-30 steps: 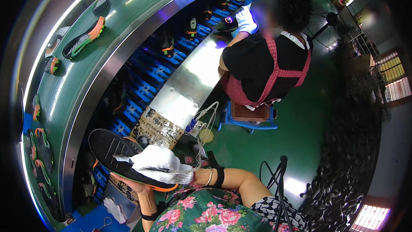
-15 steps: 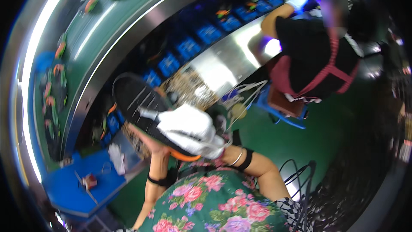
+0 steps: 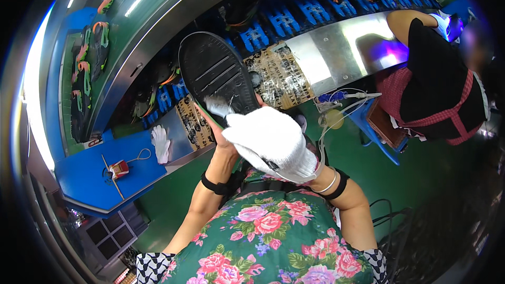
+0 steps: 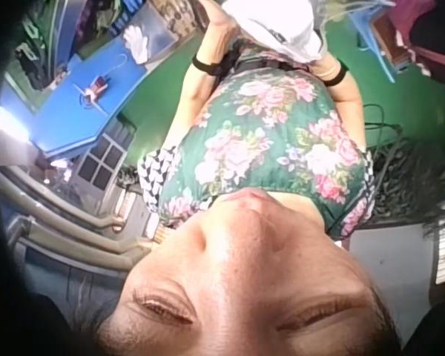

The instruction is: Applying adhesive or cleaner to the underside of shoe soles using a brush on a manufacturing line.

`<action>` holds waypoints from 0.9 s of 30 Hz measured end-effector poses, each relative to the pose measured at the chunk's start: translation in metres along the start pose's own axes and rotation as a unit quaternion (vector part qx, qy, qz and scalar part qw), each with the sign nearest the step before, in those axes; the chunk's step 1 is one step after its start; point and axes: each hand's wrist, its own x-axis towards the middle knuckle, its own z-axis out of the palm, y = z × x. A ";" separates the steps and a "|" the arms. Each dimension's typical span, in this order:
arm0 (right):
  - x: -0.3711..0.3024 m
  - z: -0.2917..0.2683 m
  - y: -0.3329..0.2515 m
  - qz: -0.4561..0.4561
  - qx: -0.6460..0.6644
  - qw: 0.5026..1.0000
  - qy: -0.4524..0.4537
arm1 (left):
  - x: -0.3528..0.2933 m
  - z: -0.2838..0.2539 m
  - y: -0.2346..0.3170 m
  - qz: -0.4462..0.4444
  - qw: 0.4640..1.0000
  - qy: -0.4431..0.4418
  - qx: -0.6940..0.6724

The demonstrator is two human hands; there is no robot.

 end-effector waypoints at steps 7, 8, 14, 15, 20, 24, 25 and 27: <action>0.004 -0.011 0.006 0.045 0.064 0.997 0.018 | 0.008 0.004 0.006 -0.029 0.987 -0.159 -0.025; 0.007 -0.014 0.001 0.031 0.033 0.999 -0.004 | 0.010 0.002 0.006 -0.030 0.981 -0.192 -0.005; -0.005 -0.007 0.004 0.071 0.102 0.992 0.000 | 0.013 0.018 0.012 -0.056 0.974 -0.221 -0.011; 0.000 -0.014 0.008 0.064 0.109 0.992 0.013 | 0.015 0.019 0.014 -0.055 0.974 -0.220 -0.008; 0.002 -0.012 0.000 -0.017 -0.015 1.000 -0.018 | 0.022 0.025 0.018 -0.054 0.972 -0.229 -0.007; 0.002 -0.014 0.006 0.069 0.117 0.991 0.002 | 0.024 0.024 0.018 -0.042 0.967 -0.245 -0.055; 0.005 -0.017 0.009 0.078 0.112 0.991 0.009 | 0.028 0.023 0.022 -0.035 0.964 -0.262 -0.021; -0.002 -0.021 0.015 0.043 0.076 0.996 0.014 | 0.033 0.020 0.027 -0.033 0.961 -0.272 -0.024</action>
